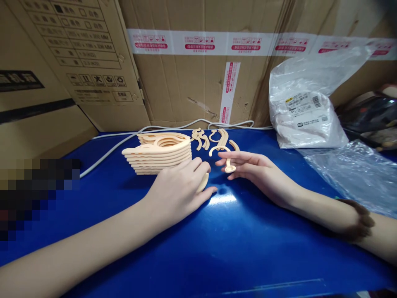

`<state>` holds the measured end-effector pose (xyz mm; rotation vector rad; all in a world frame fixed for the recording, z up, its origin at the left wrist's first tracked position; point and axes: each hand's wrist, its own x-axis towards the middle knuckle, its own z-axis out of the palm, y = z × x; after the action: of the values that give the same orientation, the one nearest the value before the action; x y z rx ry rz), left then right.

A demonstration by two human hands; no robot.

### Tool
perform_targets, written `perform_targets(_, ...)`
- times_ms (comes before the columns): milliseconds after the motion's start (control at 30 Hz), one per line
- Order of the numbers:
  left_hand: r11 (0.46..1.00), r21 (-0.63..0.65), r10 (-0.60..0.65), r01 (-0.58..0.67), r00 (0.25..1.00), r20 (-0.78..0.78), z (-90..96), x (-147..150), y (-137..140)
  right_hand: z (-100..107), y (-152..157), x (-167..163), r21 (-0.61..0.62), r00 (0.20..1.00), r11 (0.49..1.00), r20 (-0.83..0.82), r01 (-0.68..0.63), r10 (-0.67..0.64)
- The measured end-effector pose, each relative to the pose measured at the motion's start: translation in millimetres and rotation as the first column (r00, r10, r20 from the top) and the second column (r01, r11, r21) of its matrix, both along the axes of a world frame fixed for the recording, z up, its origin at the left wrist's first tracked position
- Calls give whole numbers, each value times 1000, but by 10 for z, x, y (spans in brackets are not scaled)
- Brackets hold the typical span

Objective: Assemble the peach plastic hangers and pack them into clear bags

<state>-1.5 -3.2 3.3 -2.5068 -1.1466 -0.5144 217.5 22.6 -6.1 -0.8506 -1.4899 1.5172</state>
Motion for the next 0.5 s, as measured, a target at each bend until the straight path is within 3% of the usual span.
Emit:
perform_targets(133, 976, -190, 105, -102, 994, 8, 28, 10, -8, 13, 35, -18, 32, 1000, 999, 4, 26, -27)
perform_targets(233, 954, -290, 97, -82, 995, 38, 42, 12, -29, 19, 27, -35, 96, 996, 993, 46, 68, -73)
perform_targets(500, 990, -110, -89, 93, 995, 38, 26, 4, -113, 28, 15, -13, 201, 992, 978, 104, 53, -75)
